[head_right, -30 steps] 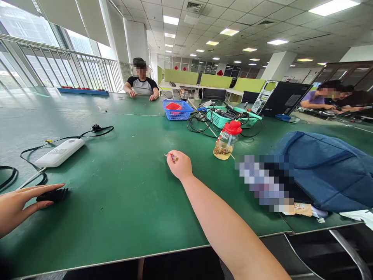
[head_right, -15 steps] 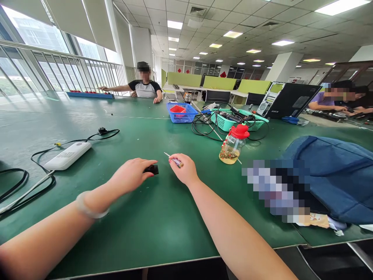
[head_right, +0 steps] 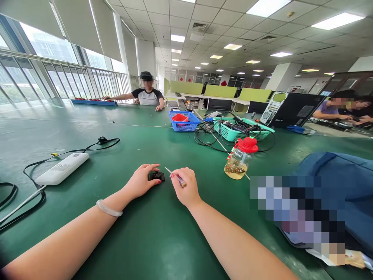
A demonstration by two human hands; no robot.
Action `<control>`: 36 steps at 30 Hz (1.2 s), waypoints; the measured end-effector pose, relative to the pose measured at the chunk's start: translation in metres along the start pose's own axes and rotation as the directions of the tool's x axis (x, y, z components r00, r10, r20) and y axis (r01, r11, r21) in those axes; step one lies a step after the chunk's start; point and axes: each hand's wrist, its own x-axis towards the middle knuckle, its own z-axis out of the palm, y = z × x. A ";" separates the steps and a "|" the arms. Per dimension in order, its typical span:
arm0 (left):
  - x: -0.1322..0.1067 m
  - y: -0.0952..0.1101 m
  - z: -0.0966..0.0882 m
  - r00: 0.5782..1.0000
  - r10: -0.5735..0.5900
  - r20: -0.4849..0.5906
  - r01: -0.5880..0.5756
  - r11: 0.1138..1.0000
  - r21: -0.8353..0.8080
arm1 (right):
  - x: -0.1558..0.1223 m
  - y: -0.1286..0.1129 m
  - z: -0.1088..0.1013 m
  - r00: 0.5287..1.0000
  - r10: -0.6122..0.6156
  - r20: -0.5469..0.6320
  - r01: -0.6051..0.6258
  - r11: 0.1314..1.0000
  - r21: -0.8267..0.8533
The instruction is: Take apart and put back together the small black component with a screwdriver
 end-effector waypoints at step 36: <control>-0.002 -0.003 -0.002 0.999 -0.013 0.030 0.013 1.000 -0.011 | -0.008 -0.034 -0.004 0.867 -0.361 0.344 0.469 0.824 -0.318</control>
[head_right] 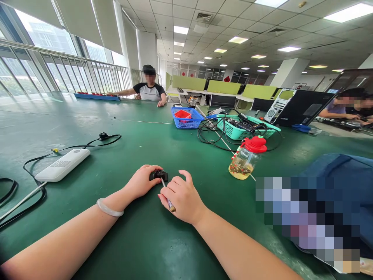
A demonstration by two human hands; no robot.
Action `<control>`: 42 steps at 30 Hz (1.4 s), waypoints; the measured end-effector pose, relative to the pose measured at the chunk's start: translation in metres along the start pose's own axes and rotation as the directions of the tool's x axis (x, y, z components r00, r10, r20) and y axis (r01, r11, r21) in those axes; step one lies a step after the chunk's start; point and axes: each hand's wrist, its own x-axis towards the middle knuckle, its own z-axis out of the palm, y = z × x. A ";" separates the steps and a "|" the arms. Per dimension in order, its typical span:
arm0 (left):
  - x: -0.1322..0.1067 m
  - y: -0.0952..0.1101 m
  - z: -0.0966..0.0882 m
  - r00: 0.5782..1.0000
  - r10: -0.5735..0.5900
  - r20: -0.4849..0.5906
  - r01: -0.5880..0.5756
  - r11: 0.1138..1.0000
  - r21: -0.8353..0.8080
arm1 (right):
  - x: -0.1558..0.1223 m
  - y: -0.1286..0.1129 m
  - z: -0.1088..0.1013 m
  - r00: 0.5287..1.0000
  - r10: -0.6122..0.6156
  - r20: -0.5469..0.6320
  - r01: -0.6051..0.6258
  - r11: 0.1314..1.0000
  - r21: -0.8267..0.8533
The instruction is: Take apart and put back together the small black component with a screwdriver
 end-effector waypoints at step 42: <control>-0.002 0.001 -0.002 0.998 -0.002 0.056 0.004 1.000 -0.022 | -0.005 0.030 0.013 0.711 0.668 0.220 -0.622 0.451 0.640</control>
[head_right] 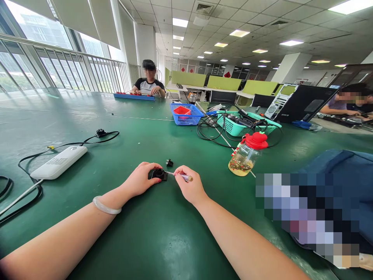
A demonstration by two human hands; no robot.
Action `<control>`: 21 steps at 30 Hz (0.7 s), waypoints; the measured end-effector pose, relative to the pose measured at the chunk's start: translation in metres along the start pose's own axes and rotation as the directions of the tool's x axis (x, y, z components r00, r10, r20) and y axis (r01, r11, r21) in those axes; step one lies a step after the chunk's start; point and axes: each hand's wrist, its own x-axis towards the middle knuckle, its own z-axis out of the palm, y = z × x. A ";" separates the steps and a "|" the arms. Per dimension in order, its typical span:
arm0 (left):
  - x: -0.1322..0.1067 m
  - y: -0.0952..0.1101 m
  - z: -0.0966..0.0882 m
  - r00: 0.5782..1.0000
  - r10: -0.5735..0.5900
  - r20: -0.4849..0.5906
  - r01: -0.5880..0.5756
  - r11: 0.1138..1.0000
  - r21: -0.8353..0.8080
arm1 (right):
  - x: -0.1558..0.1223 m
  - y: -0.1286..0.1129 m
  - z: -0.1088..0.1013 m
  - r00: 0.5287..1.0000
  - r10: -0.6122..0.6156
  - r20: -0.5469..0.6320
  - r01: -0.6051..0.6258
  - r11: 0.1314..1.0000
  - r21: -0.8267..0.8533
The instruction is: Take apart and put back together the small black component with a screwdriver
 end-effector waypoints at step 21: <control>0.001 -0.001 -0.002 0.999 0.002 0.042 0.001 0.996 -0.084 | -0.008 -0.007 -0.004 0.976 -0.215 0.026 0.216 0.959 -0.185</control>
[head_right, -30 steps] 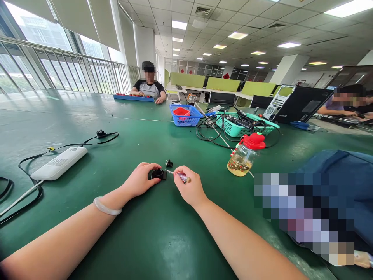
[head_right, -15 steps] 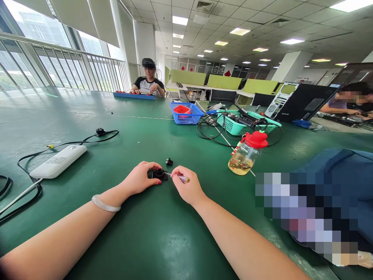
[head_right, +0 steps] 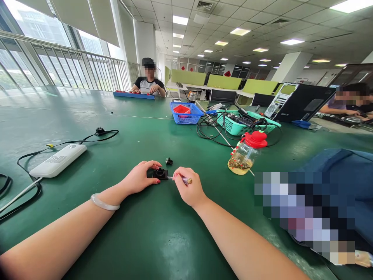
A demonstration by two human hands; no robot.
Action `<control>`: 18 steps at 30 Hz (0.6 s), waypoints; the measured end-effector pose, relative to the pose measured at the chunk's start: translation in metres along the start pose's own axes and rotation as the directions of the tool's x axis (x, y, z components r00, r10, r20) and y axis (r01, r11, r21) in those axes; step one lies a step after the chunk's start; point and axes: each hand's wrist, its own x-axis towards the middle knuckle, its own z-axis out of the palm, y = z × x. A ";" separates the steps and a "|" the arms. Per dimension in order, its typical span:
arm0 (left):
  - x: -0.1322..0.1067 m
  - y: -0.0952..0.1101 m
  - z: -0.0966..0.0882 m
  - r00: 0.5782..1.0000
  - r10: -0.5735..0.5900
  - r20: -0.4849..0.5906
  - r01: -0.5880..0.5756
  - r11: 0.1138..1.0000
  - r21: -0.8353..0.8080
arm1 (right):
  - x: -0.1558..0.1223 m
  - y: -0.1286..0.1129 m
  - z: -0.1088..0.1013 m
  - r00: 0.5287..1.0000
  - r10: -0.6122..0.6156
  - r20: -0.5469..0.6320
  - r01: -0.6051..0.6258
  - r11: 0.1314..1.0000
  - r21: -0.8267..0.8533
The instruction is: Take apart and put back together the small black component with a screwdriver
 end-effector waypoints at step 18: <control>0.003 -0.006 -0.002 0.999 0.028 0.039 -0.027 1.000 -0.012 | 0.012 -0.002 -0.005 0.955 0.243 0.167 -0.262 0.960 0.102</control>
